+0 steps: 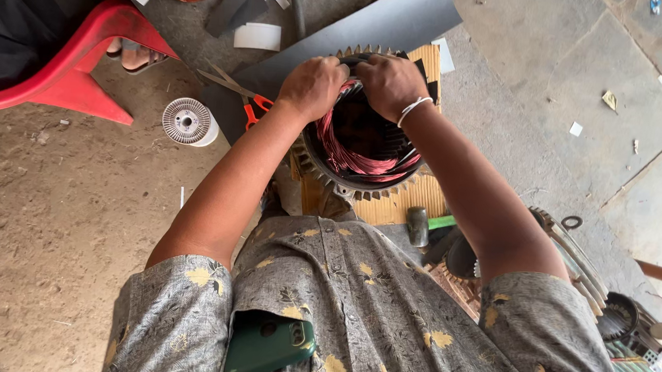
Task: The person cuts a sheet of black insulating material using red-handled scissors and places it into a motor stator containing copper windings. They then insert white insulating pieces into the stator slots and continue to arrange the windings and materials.
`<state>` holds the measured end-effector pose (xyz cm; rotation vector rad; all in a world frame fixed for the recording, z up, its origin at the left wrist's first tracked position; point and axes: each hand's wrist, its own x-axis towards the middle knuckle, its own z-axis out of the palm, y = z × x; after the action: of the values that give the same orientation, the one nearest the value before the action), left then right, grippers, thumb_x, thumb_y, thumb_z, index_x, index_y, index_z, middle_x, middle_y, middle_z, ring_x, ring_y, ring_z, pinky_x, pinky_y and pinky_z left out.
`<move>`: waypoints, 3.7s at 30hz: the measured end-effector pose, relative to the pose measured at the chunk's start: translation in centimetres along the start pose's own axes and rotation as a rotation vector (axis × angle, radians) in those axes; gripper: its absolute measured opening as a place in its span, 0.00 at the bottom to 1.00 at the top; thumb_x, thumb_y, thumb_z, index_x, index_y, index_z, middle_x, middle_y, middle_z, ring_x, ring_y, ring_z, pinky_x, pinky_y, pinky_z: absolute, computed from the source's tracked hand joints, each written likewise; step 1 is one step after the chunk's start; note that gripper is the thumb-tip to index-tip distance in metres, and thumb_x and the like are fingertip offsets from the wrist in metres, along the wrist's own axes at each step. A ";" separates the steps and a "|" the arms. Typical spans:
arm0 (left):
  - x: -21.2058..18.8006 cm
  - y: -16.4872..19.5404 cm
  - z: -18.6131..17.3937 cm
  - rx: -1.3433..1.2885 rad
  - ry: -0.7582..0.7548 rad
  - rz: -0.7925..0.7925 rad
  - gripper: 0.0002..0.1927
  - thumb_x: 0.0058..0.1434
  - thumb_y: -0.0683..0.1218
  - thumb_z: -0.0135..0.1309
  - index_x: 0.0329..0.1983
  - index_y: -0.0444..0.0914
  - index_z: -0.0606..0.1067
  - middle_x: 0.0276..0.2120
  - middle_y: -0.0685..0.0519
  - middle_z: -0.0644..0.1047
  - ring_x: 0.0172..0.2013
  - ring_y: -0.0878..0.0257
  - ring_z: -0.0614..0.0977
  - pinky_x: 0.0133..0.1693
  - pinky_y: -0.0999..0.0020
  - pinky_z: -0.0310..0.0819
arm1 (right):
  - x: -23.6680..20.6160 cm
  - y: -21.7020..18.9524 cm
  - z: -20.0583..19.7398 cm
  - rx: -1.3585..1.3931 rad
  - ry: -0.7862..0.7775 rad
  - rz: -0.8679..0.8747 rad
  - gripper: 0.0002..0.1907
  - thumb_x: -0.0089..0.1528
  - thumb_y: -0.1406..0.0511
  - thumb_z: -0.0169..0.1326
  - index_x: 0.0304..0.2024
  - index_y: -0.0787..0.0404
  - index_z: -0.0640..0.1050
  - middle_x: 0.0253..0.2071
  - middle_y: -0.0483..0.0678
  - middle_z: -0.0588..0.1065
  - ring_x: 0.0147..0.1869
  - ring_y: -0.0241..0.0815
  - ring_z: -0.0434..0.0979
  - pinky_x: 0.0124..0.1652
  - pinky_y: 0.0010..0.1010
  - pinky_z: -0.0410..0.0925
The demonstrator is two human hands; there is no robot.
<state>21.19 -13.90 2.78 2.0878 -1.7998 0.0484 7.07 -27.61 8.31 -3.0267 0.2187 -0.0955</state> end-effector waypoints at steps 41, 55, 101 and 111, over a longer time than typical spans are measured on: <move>-0.3 1.6 -3.0 -0.260 0.013 -0.129 0.08 0.64 0.43 0.55 0.41 0.38 0.83 0.35 0.39 0.81 0.36 0.43 0.85 0.41 0.52 0.79 | -1.6 -1.4 0.2 0.145 -0.027 0.193 0.13 0.55 0.71 0.51 0.43 0.64 0.77 0.38 0.58 0.78 0.46 0.58 0.79 0.45 0.45 0.73; 2.5 1.0 2.0 0.009 0.022 0.088 0.07 0.67 0.45 0.51 0.33 0.41 0.77 0.32 0.46 0.77 0.36 0.47 0.83 0.39 0.53 0.78 | -2.5 0.1 5.8 0.058 0.286 0.205 0.05 0.63 0.68 0.51 0.38 0.60 0.78 0.40 0.52 0.77 0.49 0.53 0.77 0.46 0.43 0.73; 4.8 0.7 -0.8 0.032 -0.217 0.147 0.11 0.64 0.43 0.48 0.33 0.41 0.82 0.35 0.41 0.81 0.39 0.41 0.84 0.42 0.48 0.79 | -2.9 -1.2 7.0 0.121 0.276 0.364 0.06 0.64 0.67 0.50 0.38 0.59 0.78 0.39 0.52 0.78 0.48 0.53 0.78 0.46 0.43 0.73; 4.7 0.7 -0.9 0.096 -0.261 0.162 0.10 0.65 0.42 0.47 0.36 0.40 0.79 0.34 0.40 0.81 0.39 0.43 0.84 0.42 0.50 0.80 | -5.3 -2.8 3.8 -0.053 0.518 0.324 0.10 0.61 0.62 0.54 0.45 0.56 0.77 0.38 0.46 0.74 0.45 0.49 0.74 0.41 0.42 0.69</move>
<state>21.56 -18.17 5.06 2.0885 -2.1574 -0.1009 2.52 -23.73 4.53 -2.9044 0.7539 -0.8525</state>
